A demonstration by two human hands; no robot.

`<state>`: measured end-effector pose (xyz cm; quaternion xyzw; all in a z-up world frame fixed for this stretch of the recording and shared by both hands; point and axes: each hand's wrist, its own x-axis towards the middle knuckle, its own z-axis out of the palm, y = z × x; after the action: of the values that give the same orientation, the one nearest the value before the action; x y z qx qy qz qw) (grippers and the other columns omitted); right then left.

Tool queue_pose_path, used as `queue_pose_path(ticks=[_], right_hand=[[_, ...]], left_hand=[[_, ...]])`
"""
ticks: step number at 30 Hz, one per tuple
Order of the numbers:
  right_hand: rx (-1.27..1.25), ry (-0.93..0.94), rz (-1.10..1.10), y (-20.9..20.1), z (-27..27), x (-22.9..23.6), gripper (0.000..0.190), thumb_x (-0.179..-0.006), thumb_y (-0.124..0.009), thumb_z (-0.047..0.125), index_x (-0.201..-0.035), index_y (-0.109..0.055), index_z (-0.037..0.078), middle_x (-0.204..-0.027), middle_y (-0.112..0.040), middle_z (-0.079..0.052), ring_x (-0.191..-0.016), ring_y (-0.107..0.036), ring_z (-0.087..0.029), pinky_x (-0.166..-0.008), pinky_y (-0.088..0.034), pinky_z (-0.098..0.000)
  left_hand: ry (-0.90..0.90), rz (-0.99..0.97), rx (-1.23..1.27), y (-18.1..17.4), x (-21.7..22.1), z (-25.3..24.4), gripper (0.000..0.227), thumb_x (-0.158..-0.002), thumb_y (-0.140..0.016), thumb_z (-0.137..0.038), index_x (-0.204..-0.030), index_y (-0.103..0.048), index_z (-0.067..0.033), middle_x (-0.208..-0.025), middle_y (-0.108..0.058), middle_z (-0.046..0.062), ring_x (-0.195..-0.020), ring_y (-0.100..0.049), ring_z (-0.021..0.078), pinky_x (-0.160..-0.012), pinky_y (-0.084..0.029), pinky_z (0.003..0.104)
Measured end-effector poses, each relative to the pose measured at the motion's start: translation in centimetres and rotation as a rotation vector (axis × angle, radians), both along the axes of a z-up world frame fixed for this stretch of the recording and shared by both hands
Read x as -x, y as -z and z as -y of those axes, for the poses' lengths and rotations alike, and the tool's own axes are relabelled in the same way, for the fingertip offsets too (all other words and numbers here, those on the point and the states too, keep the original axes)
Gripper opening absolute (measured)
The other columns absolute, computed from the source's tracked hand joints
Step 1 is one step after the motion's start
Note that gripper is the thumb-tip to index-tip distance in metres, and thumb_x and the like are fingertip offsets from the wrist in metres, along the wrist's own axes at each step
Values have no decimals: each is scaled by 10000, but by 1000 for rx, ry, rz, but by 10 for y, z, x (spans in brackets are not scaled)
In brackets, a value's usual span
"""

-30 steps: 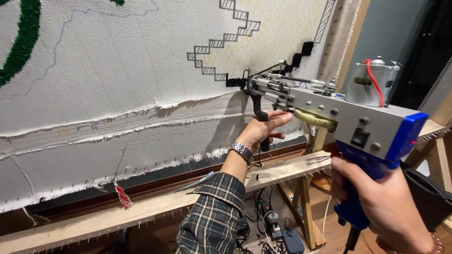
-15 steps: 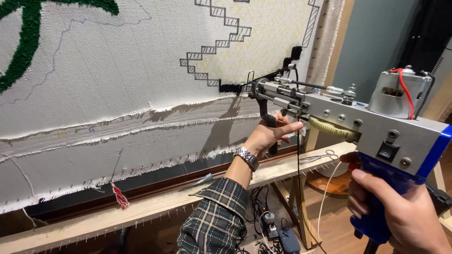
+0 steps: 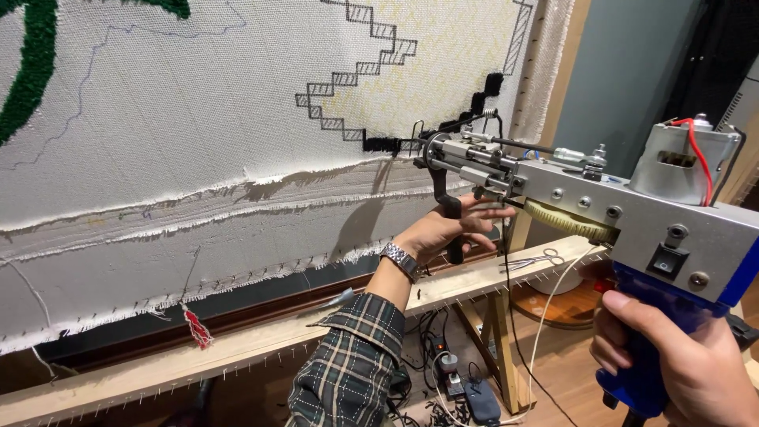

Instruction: Using a tufting gun to fill in a black pattern on a rug canvas stretched over a wooden frame.

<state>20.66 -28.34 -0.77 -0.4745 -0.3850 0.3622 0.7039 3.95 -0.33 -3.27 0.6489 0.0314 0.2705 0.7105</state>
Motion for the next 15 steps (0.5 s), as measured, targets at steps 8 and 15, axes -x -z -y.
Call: queue_pose_path(ticks=[8, 15], right_hand=[[33, -42, -25, 12, -3, -14, 150, -1058, -526, -3, -977, -456, -108, -616, -247, -192, -462, -257, -335, -454, -224, -491], [-22, -72, 19, 18, -1, -20, 267, -1042, -557, 7, -839, -396, -55, -613, -285, -181, -447, -295, -316, -435, -255, -468]], left_hand=[[-60, -17, 63, 4, 2, 17, 234, -873, -845, -142, -1045, -789, 7, -989, -771, 196, -855, -744, 262, -718, -649, 278], [-148, -105, 2, 18, -7, 16, 453, -895, -772, -106, -1273, -525, -69, -1338, -652, 123, -924, -772, 320, -432, -425, 138]])
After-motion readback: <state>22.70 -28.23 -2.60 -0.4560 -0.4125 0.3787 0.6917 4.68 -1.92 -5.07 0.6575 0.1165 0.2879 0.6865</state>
